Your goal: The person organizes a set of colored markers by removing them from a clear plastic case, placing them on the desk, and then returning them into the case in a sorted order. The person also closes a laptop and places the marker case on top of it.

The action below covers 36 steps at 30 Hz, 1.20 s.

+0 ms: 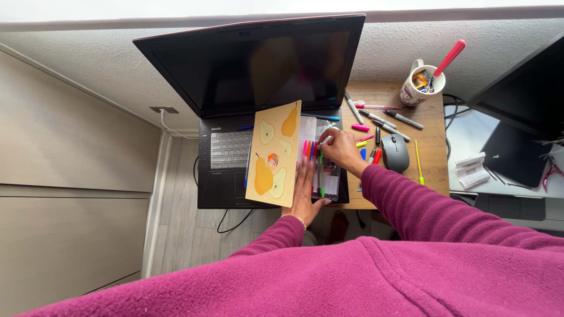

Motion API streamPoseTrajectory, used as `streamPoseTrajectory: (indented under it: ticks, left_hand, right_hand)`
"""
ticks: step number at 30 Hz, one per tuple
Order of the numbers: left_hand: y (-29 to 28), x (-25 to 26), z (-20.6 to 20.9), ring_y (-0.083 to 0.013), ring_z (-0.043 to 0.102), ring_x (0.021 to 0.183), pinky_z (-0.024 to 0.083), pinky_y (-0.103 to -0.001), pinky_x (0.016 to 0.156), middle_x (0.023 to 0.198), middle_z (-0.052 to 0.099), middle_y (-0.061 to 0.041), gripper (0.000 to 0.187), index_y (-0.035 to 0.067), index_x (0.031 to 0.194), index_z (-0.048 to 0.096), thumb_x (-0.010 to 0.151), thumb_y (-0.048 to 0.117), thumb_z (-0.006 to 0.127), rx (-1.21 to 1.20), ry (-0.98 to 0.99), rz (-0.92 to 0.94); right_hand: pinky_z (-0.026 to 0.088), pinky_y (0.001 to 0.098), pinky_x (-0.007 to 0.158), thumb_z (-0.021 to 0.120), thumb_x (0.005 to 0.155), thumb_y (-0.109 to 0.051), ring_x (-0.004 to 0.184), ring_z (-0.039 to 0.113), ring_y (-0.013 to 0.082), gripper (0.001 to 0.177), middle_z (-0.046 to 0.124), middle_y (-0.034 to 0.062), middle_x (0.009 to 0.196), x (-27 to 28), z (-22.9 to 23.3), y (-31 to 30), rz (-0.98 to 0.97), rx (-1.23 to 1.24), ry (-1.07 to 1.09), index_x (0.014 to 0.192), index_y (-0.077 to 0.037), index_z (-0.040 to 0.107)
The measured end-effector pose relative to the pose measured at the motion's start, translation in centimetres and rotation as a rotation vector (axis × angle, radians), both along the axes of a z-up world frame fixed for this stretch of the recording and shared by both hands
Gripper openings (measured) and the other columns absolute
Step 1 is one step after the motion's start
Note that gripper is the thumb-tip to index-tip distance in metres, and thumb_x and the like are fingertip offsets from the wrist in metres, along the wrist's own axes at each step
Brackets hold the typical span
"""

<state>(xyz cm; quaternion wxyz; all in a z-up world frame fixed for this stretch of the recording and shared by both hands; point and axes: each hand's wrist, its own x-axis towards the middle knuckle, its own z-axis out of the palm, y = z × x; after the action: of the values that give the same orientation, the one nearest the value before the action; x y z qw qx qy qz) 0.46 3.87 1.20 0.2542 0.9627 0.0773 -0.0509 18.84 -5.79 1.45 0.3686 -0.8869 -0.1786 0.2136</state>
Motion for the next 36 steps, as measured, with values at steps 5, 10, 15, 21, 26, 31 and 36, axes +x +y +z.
streamPoseTrajectory:
  ticks: [5,10,15,21,26,31,36]
  left_hand:
    - [0.5,-1.2,-0.4,-0.0231,-0.003,0.158,0.005,-0.047,0.127,0.172,-0.004,-0.006,0.098,0.014,0.163,0.011,0.091,0.062,0.058,0.226,0.074,-0.085]
    - [0.5,-1.2,-0.5,-0.023,-0.004,0.158,0.005,-0.047,0.127,0.172,-0.004,-0.005,0.097,0.014,0.163,0.01,0.092,0.063,0.055,0.236,0.078,-0.094]
    - [0.7,-1.3,-0.8,-0.0234,-0.002,0.158,0.006,-0.048,0.127,0.172,-0.003,-0.004,0.098,0.017,0.163,0.008,0.092,0.064,0.056,0.212,0.052,-0.092]
    - [0.8,-1.0,-0.6,-0.0259,-0.004,0.157,0.005,-0.051,0.125,0.171,-0.004,-0.006,0.093,0.03,0.163,0.007,0.091,0.062,0.057,0.273,0.086,-0.117]
    - [0.6,-1.1,-0.4,-0.0241,-0.002,0.158,0.006,-0.05,0.127,0.172,-0.005,-0.004,0.094,0.031,0.163,0.009,0.091,0.055,0.063,0.183,0.085,-0.094]
    - [0.4,-0.8,-1.3,-0.0223,0.004,0.159,0.008,-0.044,0.128,0.172,0.004,-0.007,0.094,0.01,0.162,0.016,0.09,0.044,0.067,0.146,-0.035,-0.157]
    - [0.2,-0.4,-2.1,-0.0255,0.01,0.157,0.009,-0.045,0.127,0.169,0.016,-0.014,0.088,-0.002,0.157,0.026,0.091,0.035,0.07,0.11,-0.095,-0.195]
  right_hand:
    - [0.056,0.0318,0.059,0.078,0.083,-0.014,0.057,0.07,0.0162,0.029,0.075,0.0127,0.068,-0.2,0.7,0.4,0.072,-0.084,-0.033,0.109,-0.002,0.072]
    - [0.061,0.0275,0.061,0.08,0.081,-0.009,0.065,0.075,0.0161,0.025,0.075,0.01,0.077,1.1,-0.1,0.9,-0.024,-0.043,0.102,0.103,0.0,0.072]
    - [0.062,0.0261,0.062,0.083,0.082,-0.009,0.072,0.077,0.0164,0.023,0.077,0.0123,0.082,2.0,-0.2,1.1,-0.128,0.012,0.149,0.101,0.0,0.074]
    - [0.062,0.0277,0.064,0.079,0.086,-0.009,0.069,0.077,0.0147,0.014,0.079,0.0129,0.082,1.4,-1.0,1.0,-0.039,0.057,0.1,0.097,0.0,0.079]
    - [0.06,0.0335,0.069,0.079,0.079,-0.004,0.077,0.073,0.0175,0.018,0.076,0.009,0.089,2.0,-1.4,-0.6,0.145,0.064,-0.207,0.097,-0.006,0.082]
    - [0.059,0.0337,0.071,0.083,0.08,-0.013,0.076,0.072,0.0197,0.021,0.075,0.0094,0.083,1.5,-0.5,-1.7,0.2,0.022,-0.153,0.099,-0.004,0.078]
    - [0.059,0.0348,0.063,0.085,0.08,-0.017,0.068,0.074,0.019,0.028,0.075,0.0105,0.077,-0.5,-0.1,-1.7,0.096,0.029,-0.168,0.1,-0.001,0.074]
